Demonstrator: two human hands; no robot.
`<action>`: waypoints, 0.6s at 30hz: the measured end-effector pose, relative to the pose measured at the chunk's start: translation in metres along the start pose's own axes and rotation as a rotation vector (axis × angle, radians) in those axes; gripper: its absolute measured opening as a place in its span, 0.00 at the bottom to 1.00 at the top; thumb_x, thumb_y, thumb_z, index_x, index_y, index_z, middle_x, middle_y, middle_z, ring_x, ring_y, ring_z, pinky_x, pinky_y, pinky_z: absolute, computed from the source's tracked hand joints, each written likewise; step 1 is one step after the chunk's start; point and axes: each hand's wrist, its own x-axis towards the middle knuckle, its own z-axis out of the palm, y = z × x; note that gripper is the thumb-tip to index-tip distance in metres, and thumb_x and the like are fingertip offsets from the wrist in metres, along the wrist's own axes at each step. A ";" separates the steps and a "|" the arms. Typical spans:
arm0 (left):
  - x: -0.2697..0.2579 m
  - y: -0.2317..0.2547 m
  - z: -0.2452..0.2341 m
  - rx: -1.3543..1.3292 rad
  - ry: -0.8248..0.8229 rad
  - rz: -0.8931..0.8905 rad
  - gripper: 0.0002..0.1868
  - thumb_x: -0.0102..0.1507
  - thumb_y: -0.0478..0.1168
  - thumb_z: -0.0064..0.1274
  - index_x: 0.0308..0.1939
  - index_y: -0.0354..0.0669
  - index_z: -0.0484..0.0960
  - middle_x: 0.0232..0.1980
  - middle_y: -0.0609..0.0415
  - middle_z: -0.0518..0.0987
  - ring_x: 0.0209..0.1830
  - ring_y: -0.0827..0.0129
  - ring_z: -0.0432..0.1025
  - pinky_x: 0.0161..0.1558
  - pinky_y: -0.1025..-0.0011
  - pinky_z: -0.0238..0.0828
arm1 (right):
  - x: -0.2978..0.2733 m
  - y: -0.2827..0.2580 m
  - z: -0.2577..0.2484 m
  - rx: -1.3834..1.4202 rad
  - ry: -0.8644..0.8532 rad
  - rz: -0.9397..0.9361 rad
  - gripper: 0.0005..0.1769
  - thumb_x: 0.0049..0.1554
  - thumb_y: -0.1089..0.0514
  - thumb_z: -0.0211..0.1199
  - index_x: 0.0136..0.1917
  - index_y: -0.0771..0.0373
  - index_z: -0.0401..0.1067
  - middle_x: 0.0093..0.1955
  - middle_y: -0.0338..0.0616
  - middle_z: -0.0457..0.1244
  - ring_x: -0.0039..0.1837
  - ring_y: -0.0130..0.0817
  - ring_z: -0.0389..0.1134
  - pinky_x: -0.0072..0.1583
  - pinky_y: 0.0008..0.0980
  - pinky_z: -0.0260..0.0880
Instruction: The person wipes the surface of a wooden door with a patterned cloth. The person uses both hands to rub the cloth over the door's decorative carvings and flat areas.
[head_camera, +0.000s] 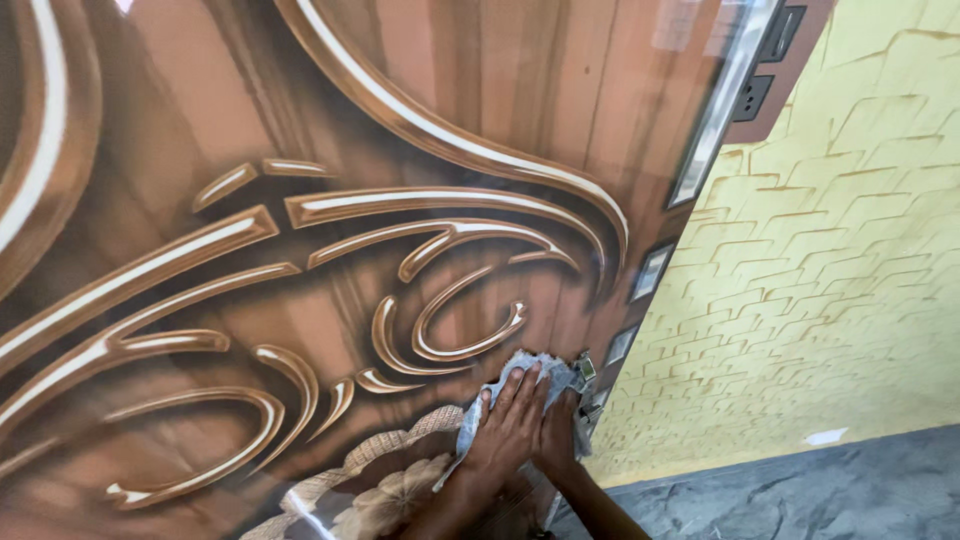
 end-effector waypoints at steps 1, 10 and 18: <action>-0.002 0.001 0.003 0.052 0.024 0.011 0.32 0.70 0.51 0.40 0.78 0.47 0.65 0.84 0.52 0.54 0.84 0.55 0.44 0.71 0.43 0.46 | -0.003 -0.006 -0.004 0.117 -0.045 0.126 0.38 0.67 0.52 0.42 0.76 0.87 0.40 0.78 0.87 0.38 0.78 0.83 0.37 0.77 0.68 0.35; -0.012 -0.001 -0.002 0.078 -0.115 0.086 0.32 0.67 0.48 0.39 0.76 0.43 0.66 0.84 0.51 0.53 0.84 0.54 0.43 0.74 0.43 0.37 | 0.022 -0.043 -0.035 0.459 -0.031 0.578 0.47 0.66 0.42 0.42 0.80 0.81 0.30 0.83 0.77 0.29 0.85 0.68 0.27 0.79 0.54 0.28; -0.010 -0.002 -0.011 -0.013 -0.096 0.041 0.31 0.67 0.47 0.37 0.74 0.42 0.67 0.85 0.51 0.53 0.85 0.58 0.44 0.74 0.46 0.39 | 0.026 -0.033 -0.050 0.371 -0.007 0.316 0.42 0.67 0.48 0.45 0.78 0.83 0.35 0.81 0.82 0.32 0.83 0.76 0.31 0.79 0.59 0.33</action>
